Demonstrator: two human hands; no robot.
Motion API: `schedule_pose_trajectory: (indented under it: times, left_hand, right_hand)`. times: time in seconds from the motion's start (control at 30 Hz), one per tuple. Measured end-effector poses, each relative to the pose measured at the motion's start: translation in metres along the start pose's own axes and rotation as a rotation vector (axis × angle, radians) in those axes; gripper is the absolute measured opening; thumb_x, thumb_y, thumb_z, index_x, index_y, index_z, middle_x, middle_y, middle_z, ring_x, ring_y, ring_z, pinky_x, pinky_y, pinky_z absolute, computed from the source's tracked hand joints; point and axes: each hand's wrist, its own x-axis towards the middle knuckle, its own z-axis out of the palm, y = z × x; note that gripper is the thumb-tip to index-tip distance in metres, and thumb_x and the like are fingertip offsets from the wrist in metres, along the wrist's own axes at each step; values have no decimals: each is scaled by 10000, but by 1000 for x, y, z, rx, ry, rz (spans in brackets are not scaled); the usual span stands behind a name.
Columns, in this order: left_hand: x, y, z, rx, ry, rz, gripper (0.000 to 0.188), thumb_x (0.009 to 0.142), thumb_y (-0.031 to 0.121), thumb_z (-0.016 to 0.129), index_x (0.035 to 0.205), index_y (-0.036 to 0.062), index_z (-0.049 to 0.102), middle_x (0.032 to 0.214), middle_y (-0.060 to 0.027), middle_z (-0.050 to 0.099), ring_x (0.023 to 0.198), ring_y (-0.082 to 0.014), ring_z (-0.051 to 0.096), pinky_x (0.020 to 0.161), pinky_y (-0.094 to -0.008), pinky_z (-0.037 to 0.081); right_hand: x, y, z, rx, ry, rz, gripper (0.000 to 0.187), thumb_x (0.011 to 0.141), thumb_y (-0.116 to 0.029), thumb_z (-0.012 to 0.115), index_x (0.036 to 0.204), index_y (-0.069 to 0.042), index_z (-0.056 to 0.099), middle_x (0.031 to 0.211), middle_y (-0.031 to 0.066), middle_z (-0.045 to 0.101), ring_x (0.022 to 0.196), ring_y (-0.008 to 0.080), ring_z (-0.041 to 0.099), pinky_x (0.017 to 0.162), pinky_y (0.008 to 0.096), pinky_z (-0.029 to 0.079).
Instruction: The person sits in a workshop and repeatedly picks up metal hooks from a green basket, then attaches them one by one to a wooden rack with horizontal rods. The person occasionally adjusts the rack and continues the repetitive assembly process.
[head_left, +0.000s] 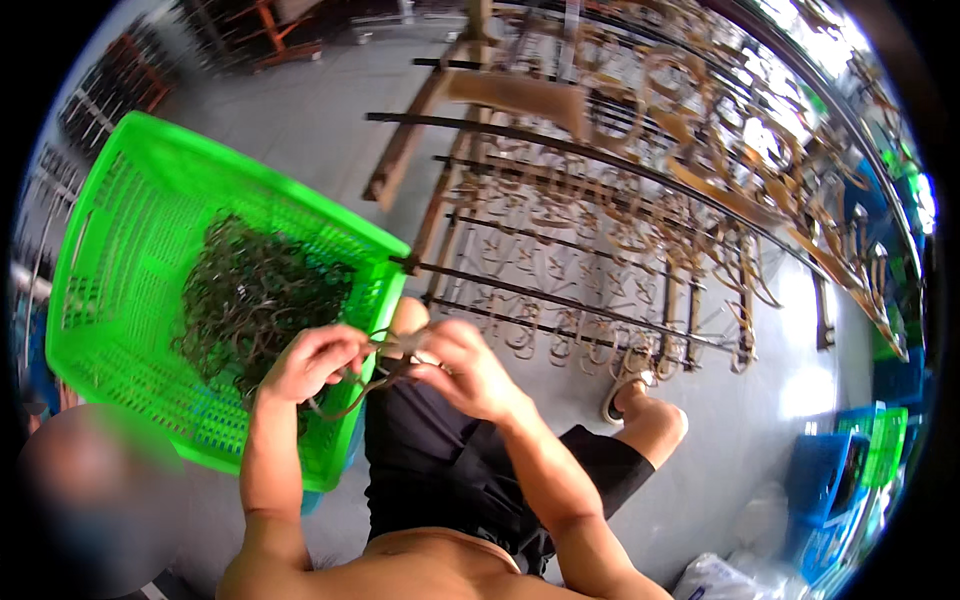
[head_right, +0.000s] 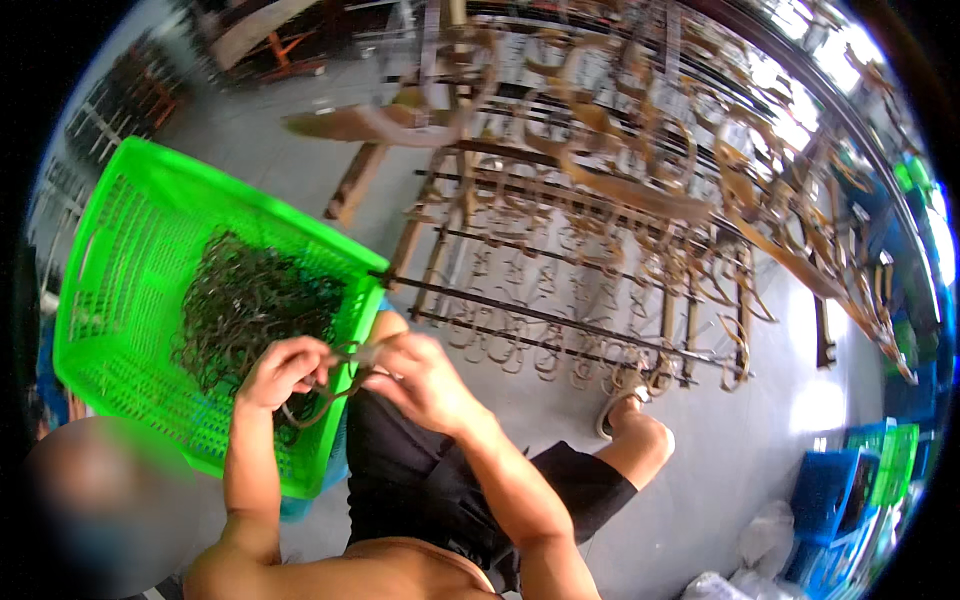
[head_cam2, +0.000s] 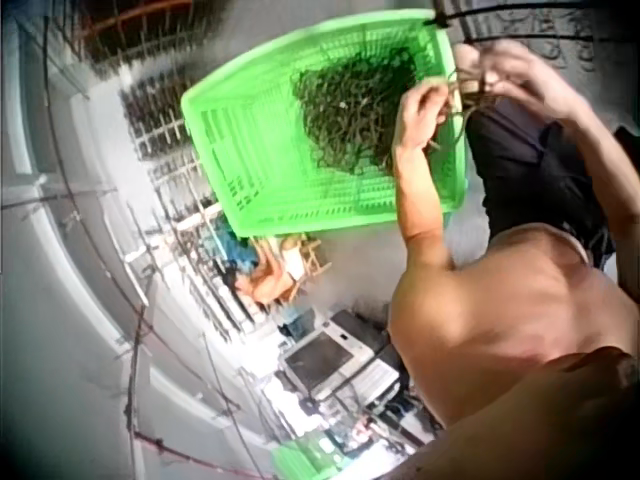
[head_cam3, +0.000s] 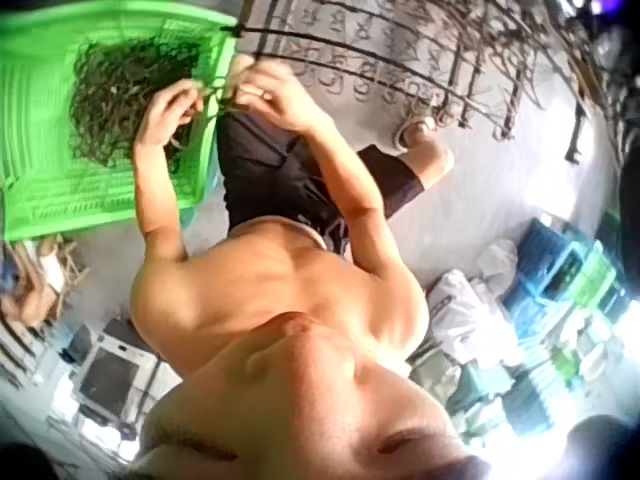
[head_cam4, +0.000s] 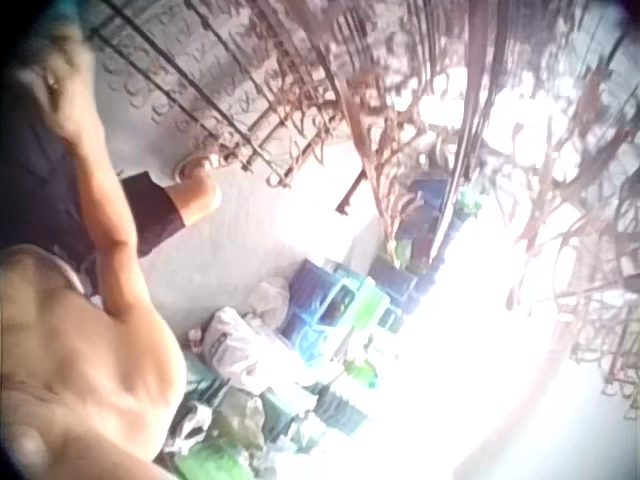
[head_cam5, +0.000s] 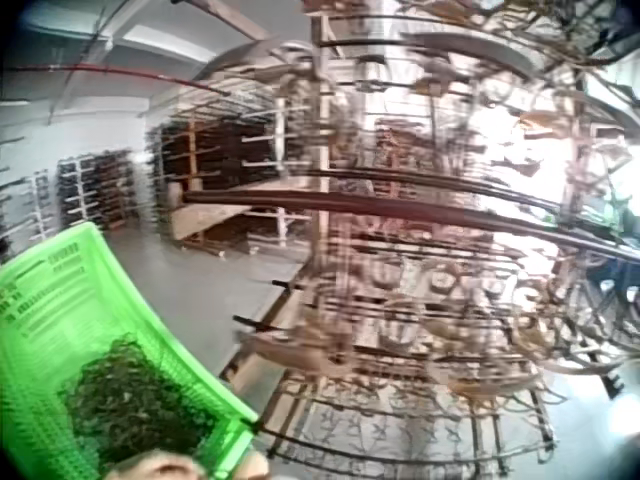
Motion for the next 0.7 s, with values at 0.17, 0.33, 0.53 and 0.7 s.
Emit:
schedule_pose_trajectory:
  times: [0.17,0.33,0.53,0.7]
  left_hand:
    - [18,-26,10,-261,1,66,219,900,245,564,998,53,599,774,33,557,605,-6,439,454,-140,310]
    - [24,-49,-1,212,448,273,460,814,28,572,1244,85,416,953,-14,539,627,-66,427,566,-197,365]
    - [38,-114,-75,426,780,347,437,859,62,487,1288,64,402,886,-16,522,744,-104,473,686,-246,407]
    - [25,-97,-98,-266,1046,228,338,900,211,464,1206,72,499,677,35,464,528,-30,371,401,-175,268]
  right_hand:
    - [-30,13,-25,323,83,165,161,915,-156,519,961,-8,563,730,102,530,652,252,558,586,328,443]
    - [-102,19,-118,225,932,356,346,969,-199,385,1230,24,435,582,55,531,424,131,479,435,232,407]
    - [-143,57,-199,-171,1658,470,217,943,-187,479,979,0,583,553,-13,442,409,52,402,353,204,319]
    - [-141,76,-234,-273,1649,622,196,927,-185,487,883,-16,577,554,-2,460,406,61,405,349,225,328]
